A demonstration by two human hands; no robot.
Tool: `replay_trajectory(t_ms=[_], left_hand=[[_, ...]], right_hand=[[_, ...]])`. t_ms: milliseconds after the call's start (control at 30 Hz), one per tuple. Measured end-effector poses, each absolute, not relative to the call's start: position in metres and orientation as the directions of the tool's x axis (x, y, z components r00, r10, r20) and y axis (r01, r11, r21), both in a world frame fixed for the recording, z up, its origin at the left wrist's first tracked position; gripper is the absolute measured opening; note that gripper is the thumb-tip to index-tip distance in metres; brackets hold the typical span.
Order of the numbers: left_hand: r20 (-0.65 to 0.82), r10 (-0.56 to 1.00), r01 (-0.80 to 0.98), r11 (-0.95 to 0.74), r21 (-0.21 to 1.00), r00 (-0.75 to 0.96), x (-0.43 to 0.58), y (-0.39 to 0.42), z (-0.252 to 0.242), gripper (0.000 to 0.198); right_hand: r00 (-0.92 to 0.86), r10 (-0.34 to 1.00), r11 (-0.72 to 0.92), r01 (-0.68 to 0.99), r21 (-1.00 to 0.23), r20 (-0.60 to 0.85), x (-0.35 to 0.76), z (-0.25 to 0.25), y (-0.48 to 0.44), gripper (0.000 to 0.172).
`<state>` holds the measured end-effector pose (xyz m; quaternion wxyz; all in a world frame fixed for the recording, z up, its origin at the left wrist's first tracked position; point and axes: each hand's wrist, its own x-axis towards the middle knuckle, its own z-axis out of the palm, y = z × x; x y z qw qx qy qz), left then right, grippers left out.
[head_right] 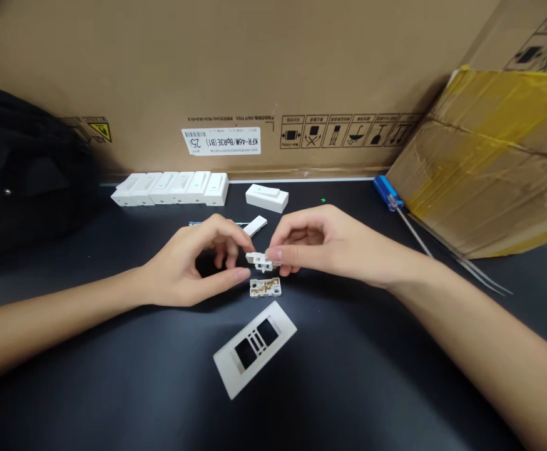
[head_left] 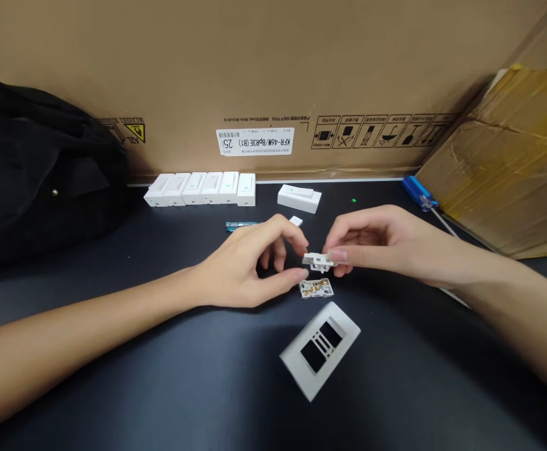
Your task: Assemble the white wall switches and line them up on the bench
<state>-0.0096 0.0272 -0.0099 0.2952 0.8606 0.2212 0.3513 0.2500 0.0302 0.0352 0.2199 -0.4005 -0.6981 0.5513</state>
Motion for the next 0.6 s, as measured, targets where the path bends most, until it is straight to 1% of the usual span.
replay_trajectory(t_ms=[67,133,333,433,600], left_hand=[[0.377,0.620,0.233,-0.682,0.694,0.688,-0.0111,0.0263,-0.0078,0.032],[0.318,0.625,0.274,-0.666,0.694,0.712,-0.0119,0.0260,-0.0067,0.036],[0.220,0.634,0.360,-0.652,0.668,0.742,-0.0098,0.0259,-0.0062,0.044],[0.203,0.627,0.369,-0.656,0.659,0.752,-0.0088,0.0260,-0.0061,0.047],[0.235,0.613,0.353,-0.680,0.642,0.754,-0.0083,0.0276,-0.0085,0.045]], right_hand=[[-0.583,0.803,0.107,0.342,-0.934,-0.121,0.2537,0.0335,0.0314,0.027],[-0.585,0.803,0.138,0.368,-0.919,-0.113,0.2566,0.0318,0.0318,0.027],[-0.587,0.795,0.141,0.421,-0.896,-0.151,0.2531,0.0311,0.0290,0.033],[-0.603,0.784,0.176,0.447,-0.877,-0.150,0.2494,0.0335,0.0275,0.031],[-0.632,0.769,0.278,0.463,-0.842,-0.093,0.2477,0.0350,0.0261,0.025]])
